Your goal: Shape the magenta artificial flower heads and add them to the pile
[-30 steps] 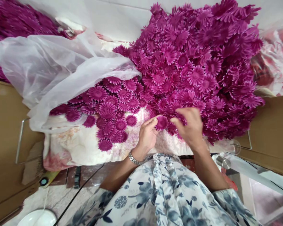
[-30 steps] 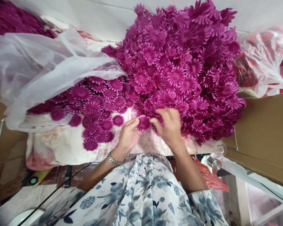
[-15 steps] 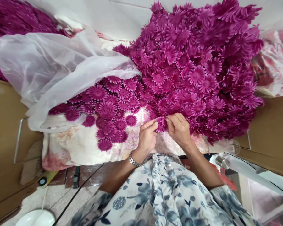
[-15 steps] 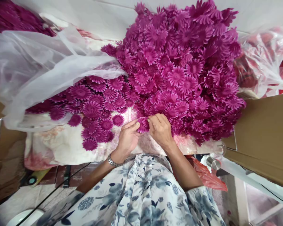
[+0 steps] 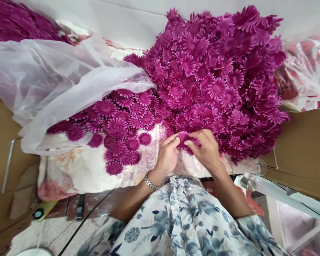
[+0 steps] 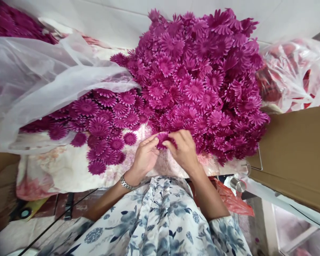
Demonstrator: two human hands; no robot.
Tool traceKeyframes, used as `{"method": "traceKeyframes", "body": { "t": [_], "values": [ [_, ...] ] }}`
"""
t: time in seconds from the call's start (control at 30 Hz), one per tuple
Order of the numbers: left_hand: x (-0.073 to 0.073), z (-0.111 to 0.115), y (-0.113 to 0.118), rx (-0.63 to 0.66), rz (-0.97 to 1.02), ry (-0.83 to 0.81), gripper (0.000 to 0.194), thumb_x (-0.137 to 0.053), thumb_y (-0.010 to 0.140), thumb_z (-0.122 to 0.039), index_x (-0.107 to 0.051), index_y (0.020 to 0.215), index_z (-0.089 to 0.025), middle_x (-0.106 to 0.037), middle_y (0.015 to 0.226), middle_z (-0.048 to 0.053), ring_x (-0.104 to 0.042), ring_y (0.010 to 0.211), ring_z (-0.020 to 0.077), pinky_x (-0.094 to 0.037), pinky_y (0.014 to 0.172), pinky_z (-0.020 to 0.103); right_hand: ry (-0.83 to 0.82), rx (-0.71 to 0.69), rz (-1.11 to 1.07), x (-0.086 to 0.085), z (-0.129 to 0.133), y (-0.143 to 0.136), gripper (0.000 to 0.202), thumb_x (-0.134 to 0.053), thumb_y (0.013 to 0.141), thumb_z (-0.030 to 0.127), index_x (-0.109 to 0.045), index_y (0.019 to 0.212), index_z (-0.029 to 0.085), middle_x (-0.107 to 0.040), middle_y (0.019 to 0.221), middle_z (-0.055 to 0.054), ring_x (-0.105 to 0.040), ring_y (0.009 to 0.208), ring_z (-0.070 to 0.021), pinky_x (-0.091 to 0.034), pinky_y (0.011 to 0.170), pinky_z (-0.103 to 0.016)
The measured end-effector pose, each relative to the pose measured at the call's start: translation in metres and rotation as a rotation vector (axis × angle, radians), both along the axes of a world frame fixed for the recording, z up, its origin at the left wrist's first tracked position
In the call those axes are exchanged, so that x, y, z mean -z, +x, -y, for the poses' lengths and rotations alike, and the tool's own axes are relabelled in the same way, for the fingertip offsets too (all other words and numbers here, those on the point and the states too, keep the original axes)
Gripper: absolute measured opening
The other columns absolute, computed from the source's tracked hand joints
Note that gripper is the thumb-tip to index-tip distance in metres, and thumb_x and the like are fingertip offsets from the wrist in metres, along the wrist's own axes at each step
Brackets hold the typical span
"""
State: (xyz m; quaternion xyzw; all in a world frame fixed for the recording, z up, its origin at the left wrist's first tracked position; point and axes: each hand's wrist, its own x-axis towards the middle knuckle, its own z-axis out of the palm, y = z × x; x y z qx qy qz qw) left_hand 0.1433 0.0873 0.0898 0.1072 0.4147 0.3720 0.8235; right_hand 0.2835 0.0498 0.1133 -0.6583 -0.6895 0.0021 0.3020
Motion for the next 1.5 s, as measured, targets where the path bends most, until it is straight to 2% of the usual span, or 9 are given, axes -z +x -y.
{"method": "traceKeyframes", "body": {
  "t": [0.23, 0.43, 0.53, 0.63, 0.77, 1.03, 1.27, 1.37, 1.5],
  "values": [
    [0.006, 0.009, -0.003, 0.019, -0.074, 0.011, 0.025, -0.073, 0.062, -0.022, -0.073, 0.086, -0.016, -0.068, 0.070, 0.001, -0.054, 0.063, 0.0084, -0.039, 0.058, 0.020, -0.104, -0.070, -0.073, 0.016, 0.000, -0.022, 0.014, -0.046, 0.088, 0.018, -0.054, 0.076, 0.020, -0.054, 0.068, -0.003, -0.050, 0.068, -0.0159, -0.042, 0.064, -0.030],
    [0.008, 0.004, -0.009, -0.019, -0.051, 0.028, 0.022, -0.073, 0.064, -0.023, -0.071, 0.084, -0.015, -0.066, 0.069, 0.001, -0.055, 0.058, 0.0085, -0.040, 0.058, 0.022, 0.307, 0.348, 0.038, -0.006, -0.004, 0.039, 0.010, -0.050, 0.087, 0.025, -0.057, 0.090, 0.019, -0.051, 0.076, -0.003, -0.049, 0.070, -0.0156, -0.042, 0.063, -0.031],
    [0.008, 0.002, -0.010, -0.005, -0.004, 0.024, 0.024, -0.070, 0.068, -0.022, -0.070, 0.090, -0.015, -0.068, 0.077, 0.003, -0.057, 0.061, 0.0089, -0.040, 0.058, 0.021, 0.385, 0.428, 0.070, -0.017, -0.006, 0.055, 0.046, -0.058, 0.083, 0.036, -0.049, 0.122, 0.014, -0.050, 0.105, -0.013, -0.049, 0.095, -0.0239, -0.045, 0.072, -0.038],
    [0.006, 0.002, -0.008, 0.002, -0.005, 0.001, 0.028, -0.070, 0.068, -0.022, -0.070, 0.095, -0.016, -0.069, 0.079, 0.003, -0.058, 0.064, 0.0095, -0.042, 0.059, 0.021, 0.283, 0.210, 0.063, -0.011, -0.004, 0.030, 0.037, -0.063, 0.080, 0.034, -0.055, 0.113, 0.018, -0.056, 0.096, -0.010, -0.051, 0.089, -0.0218, -0.045, 0.073, -0.037],
    [0.002, 0.004, -0.004, 0.028, 0.011, 0.006, 0.024, -0.069, 0.066, -0.019, -0.073, 0.090, -0.016, -0.069, 0.077, 0.003, -0.059, 0.068, 0.0096, -0.043, 0.065, 0.020, -0.096, -0.116, -0.096, 0.013, -0.001, -0.015, 0.007, -0.058, 0.084, 0.027, -0.058, 0.085, 0.019, -0.058, 0.072, -0.003, -0.052, 0.071, -0.0161, -0.045, 0.067, -0.031],
    [0.009, 0.009, -0.005, 0.027, -0.066, 0.026, 0.025, -0.070, 0.064, -0.018, -0.073, 0.088, -0.016, -0.070, 0.078, 0.004, -0.057, 0.069, 0.0098, -0.041, 0.061, 0.019, -0.193, -0.090, -0.354, 0.016, -0.001, -0.019, 0.011, -0.054, 0.085, 0.023, -0.058, 0.076, 0.019, -0.057, 0.069, -0.001, -0.055, 0.066, -0.0134, -0.044, 0.060, -0.026],
    [0.017, -0.010, -0.018, -0.207, -0.055, -0.002, 0.016, -0.072, 0.060, -0.018, -0.067, 0.075, -0.015, -0.068, 0.072, 0.001, -0.061, 0.066, 0.0114, -0.045, 0.062, 0.023, 0.160, 0.273, -0.067, -0.003, -0.003, 0.012, 0.011, -0.057, 0.082, 0.022, -0.061, 0.091, 0.019, -0.058, 0.085, -0.007, -0.055, 0.081, -0.0188, -0.046, 0.073, -0.034],
    [0.015, -0.010, -0.020, -0.156, -0.012, 0.025, 0.015, -0.071, 0.063, -0.020, -0.068, 0.078, -0.016, -0.068, 0.075, 0.001, -0.061, 0.069, 0.0122, -0.044, 0.061, 0.023, 0.158, 0.204, 0.039, -0.004, -0.003, 0.007, 0.024, -0.062, 0.080, 0.027, -0.060, 0.102, 0.019, -0.057, 0.098, -0.011, -0.052, 0.096, -0.0232, -0.045, 0.081, -0.038],
    [0.009, -0.001, -0.014, -0.023, -0.022, 0.036, 0.023, -0.069, 0.066, -0.020, -0.072, 0.088, -0.016, -0.070, 0.077, 0.002, -0.058, 0.064, 0.0080, -0.041, 0.058, 0.018, -0.079, -0.054, -0.093, 0.012, -0.002, -0.020, 0.012, -0.058, 0.083, 0.027, -0.059, 0.092, 0.020, -0.059, 0.082, -0.006, -0.053, 0.080, -0.0194, -0.046, 0.072, -0.034]
  ]
}}
